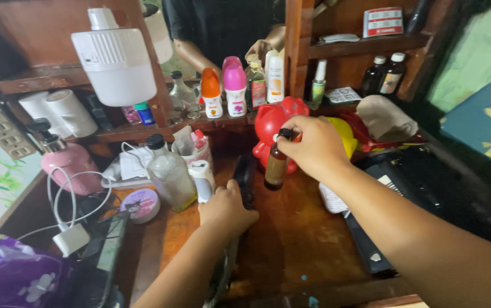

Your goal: The person cleans a cluttered wooden vanity table using a cloth, wiping the surface and moving various items like bottles, a hairdryer, and a bag. They also organize small objects, including a plastic container and a charging cable, into a more orderly arrangement.

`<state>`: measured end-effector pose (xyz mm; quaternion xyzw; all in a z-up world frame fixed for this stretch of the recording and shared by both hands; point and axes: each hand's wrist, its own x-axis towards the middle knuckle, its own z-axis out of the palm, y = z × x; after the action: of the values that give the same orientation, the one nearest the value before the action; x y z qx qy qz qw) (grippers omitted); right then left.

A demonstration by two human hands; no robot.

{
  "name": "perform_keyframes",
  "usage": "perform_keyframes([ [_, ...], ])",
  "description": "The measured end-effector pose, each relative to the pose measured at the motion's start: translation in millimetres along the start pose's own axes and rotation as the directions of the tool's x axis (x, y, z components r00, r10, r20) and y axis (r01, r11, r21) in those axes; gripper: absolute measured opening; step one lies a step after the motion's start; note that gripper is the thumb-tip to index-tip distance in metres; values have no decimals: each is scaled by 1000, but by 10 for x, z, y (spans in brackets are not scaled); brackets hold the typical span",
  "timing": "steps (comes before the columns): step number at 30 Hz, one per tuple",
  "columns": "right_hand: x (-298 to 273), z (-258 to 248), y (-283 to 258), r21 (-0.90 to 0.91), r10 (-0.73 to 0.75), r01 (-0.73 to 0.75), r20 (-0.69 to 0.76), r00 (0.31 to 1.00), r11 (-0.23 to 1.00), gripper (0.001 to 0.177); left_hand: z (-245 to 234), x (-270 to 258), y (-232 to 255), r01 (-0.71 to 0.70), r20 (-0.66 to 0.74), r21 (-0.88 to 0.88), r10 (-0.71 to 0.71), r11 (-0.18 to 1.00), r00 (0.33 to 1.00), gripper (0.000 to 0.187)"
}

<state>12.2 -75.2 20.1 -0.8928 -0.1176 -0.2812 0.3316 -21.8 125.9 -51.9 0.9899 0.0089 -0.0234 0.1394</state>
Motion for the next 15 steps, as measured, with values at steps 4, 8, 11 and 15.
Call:
perform_keyframes([
  [4,94,118,-91,81,-73,75,-25,997,994,26,-52,-117,-119,-21,76,-22,22,1000,997,76],
  [8,201,286,-231,252,-71,73,-17,997,965,28,-140,-175,-275,-173,93,-143,188,974,978,69],
  [11,266,427,-378,270,-51,54,-16,999,961,31,-272,-229,-330,-313,-158,-335,275,889,949,63],
  [15,348,518,-565,416,-121,84,63,991,905,29,-573,-267,-328,-499,-603,-360,212,788,769,59],
])
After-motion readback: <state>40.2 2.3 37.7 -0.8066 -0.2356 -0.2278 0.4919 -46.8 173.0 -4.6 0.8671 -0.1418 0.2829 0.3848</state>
